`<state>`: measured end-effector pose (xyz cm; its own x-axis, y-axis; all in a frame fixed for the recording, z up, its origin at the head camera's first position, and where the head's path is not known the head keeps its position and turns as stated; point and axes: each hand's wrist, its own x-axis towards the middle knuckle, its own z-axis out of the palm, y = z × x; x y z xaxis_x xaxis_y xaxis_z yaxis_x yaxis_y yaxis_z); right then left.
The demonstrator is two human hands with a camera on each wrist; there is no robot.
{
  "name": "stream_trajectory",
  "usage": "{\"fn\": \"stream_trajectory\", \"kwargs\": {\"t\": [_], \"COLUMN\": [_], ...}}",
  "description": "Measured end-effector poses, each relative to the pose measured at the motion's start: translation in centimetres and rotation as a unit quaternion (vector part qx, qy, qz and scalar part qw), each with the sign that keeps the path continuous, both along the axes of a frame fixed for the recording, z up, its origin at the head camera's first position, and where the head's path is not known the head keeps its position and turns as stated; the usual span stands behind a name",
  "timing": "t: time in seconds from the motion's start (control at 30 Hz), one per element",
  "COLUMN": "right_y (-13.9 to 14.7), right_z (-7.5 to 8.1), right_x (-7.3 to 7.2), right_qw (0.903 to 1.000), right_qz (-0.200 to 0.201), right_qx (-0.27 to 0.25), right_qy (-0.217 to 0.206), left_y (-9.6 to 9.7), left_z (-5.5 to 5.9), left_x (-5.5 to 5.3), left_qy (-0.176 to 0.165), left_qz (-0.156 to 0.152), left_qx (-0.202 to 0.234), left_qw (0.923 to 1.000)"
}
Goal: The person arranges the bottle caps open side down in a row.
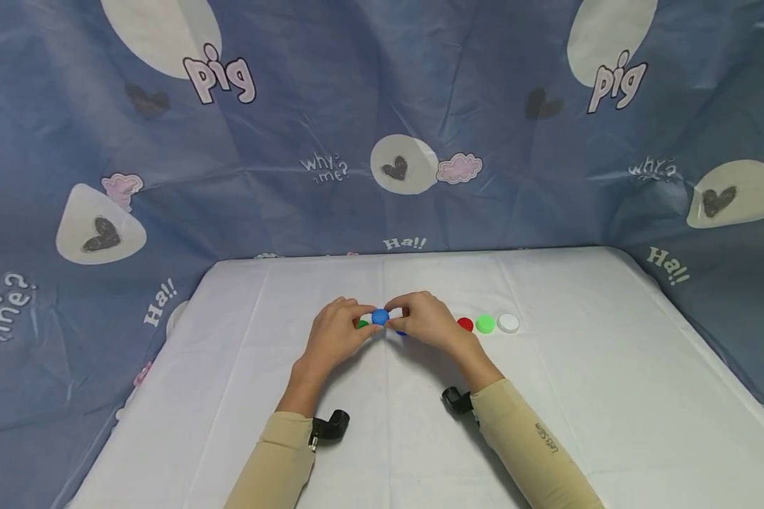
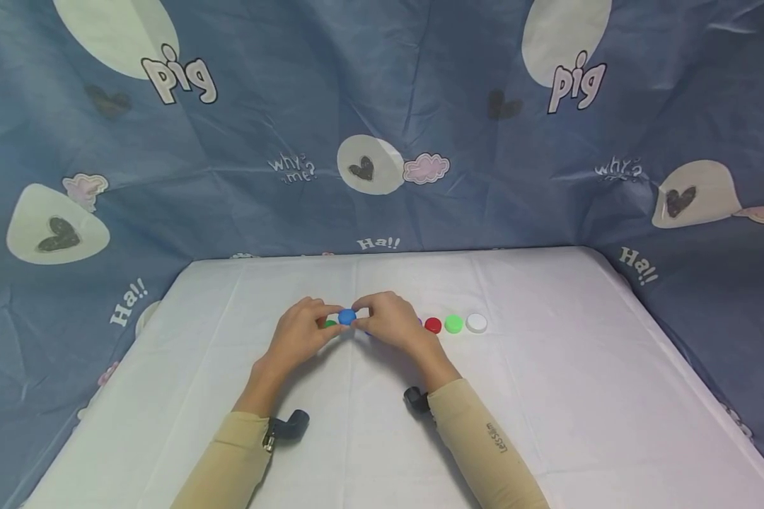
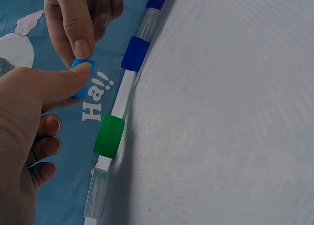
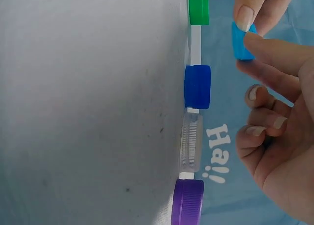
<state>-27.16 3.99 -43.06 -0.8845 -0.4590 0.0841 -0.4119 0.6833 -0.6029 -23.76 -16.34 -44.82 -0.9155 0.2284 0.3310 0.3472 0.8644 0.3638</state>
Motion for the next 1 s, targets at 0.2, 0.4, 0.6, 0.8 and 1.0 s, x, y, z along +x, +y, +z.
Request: {"fn": "stream_trajectory", "kwargs": {"t": [0.2, 0.4, 0.6, 0.8, 1.0], "right_y": [-0.2, -0.3, -0.6, -0.7, -0.8], "right_z": [0.0, 0.0, -0.3, -0.2, -0.4], "right_x": [0.0, 0.0, -0.2, -0.2, -0.1], "right_qw": [0.9996, 0.9990, 0.9973, 0.9950, 0.9922], "right_qz": [-0.007, -0.007, -0.006, -0.003, -0.002], "right_qx": [0.026, 0.044, 0.070, 0.099, 0.124], "right_qy": [-0.002, -0.009, -0.020, -0.011, 0.015], "left_y": [0.2, 0.4, 0.5, 0.7, 1.1], "left_z": [0.1, 0.0, -0.2, -0.4, -0.5], "left_x": [-0.1, -0.3, -0.4, -0.5, -0.6], "left_qy": [-0.003, -0.008, -0.017, -0.021, -0.022], "left_qz": [0.000, 0.000, -0.002, 0.005, 0.013], "left_qx": [-0.018, -0.038, -0.058, -0.082, -0.098], "left_qw": [0.9998, 0.9993, 0.9982, 0.9964, 0.9949]}}
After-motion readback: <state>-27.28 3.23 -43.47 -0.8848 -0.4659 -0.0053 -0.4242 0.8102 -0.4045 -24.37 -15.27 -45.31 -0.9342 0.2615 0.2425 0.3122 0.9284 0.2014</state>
